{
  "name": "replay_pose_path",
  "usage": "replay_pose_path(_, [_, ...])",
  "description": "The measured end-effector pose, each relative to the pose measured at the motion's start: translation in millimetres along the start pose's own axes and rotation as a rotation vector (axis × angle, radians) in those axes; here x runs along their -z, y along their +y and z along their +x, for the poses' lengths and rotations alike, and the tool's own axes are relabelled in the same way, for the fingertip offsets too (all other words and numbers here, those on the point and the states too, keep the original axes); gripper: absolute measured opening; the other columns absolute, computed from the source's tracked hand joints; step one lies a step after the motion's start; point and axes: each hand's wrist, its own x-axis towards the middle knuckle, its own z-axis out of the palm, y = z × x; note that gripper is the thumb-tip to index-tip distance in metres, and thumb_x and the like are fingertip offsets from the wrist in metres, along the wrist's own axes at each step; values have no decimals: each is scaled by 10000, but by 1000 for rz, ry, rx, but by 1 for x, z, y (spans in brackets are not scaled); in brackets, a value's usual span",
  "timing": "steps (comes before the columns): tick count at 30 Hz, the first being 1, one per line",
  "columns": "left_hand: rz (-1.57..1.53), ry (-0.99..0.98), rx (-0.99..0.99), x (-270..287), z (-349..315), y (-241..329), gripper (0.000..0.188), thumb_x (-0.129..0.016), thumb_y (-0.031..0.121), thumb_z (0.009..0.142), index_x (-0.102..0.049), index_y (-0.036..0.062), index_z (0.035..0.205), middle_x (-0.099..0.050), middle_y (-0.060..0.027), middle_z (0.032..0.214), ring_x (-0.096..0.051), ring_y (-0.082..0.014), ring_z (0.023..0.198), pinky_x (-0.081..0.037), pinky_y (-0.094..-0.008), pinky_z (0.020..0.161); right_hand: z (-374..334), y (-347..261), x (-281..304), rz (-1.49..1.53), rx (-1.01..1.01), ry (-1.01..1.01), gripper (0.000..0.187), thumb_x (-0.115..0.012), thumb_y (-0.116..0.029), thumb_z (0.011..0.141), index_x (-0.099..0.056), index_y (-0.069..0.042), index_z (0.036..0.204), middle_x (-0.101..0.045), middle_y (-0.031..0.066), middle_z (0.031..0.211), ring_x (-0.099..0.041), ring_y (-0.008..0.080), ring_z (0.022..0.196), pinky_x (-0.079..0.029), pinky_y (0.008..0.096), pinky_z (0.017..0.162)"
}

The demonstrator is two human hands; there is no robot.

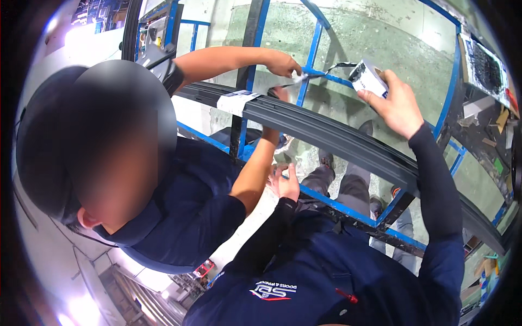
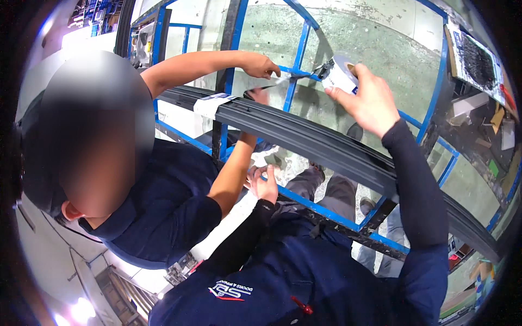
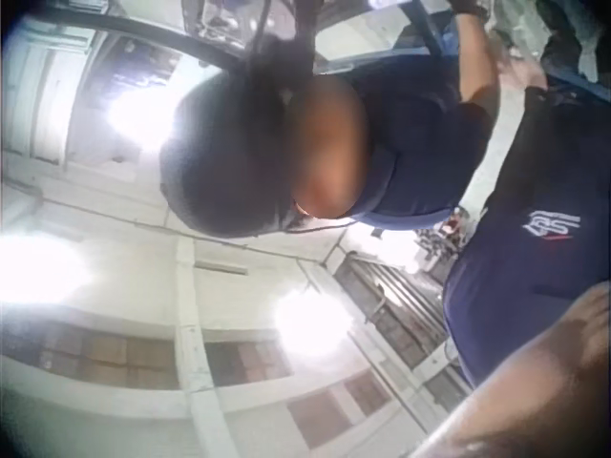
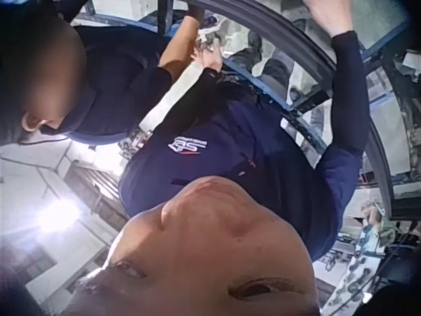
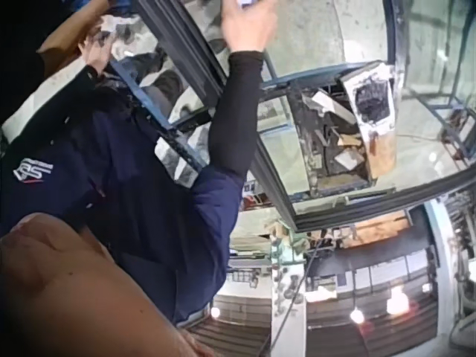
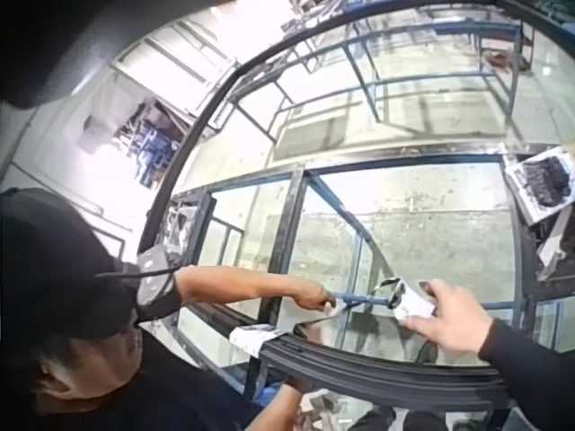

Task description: The person applies white protective tape to the edges of a large black window frame resting on a blue metal stand. They smooth the tape along the frame's profile and use a utility knife to cut the tape at the corners.

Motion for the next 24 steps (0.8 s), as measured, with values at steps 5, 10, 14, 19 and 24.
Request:
replay_pose_path(5, [101, 89, -17, -15, 3, 3, 315, -690, 417, 921, -725, 105, 895, -620, -129, 1286, -441, -345, 1351, -153, -566, 1200, -16, -23, 19, -77, 91, 108, 626, -801, -420, 821, -589, 57, 1164, -708, 266, 999, -691, 418, 981, -520, 476, 862])
replay_pose_path(10, [115, 129, -68, -15, 3, 5, 277, -705, 366, 911, -715, 90, 899, -622, -148, 1240, -361, -385, 1399, -120, -570, 1214, -23, -22, 20, -68, 146, 143, 555, -814, -399, 800, -574, 13, 1085, -667, 208, 881, -654, 403, 870, -486, 478, 807])
replay_pose_path(14, [185, 172, -127, -14, 3, 1, 268, -696, 352, 911, -716, 85, 886, -623, -133, 1230, -332, -365, 1430, -89, -562, 1240, -21, -20, 17, -8, 142, 151, 537, -823, -380, 799, -567, 6, 1072, -644, 198, 825, -648, 404, 848, -480, 482, 793])
replay_pose_path(19, [187, 162, -102, -15, 4, 2, 281, -677, 361, 916, -720, 88, 866, -630, -121, 1211, -342, -318, 1432, -70, -540, 1260, -21, -17, 16, 32, 108, 121, 531, -818, -380, 804, -563, 7, 1062, -641, 216, 822, -645, 420, 848, -480, 494, 781])
replay_pose_path(24, [203, 99, -82, -8, 3, 7, 311, -656, 371, 926, -733, 71, 903, -636, -114, 1258, -254, -365, 1490, -82, -526, 1265, -21, -19, 16, 52, 124, 117, 524, -811, -384, 812, -556, 9, 1046, -639, 224, 816, -644, 433, 834, -482, 496, 759])
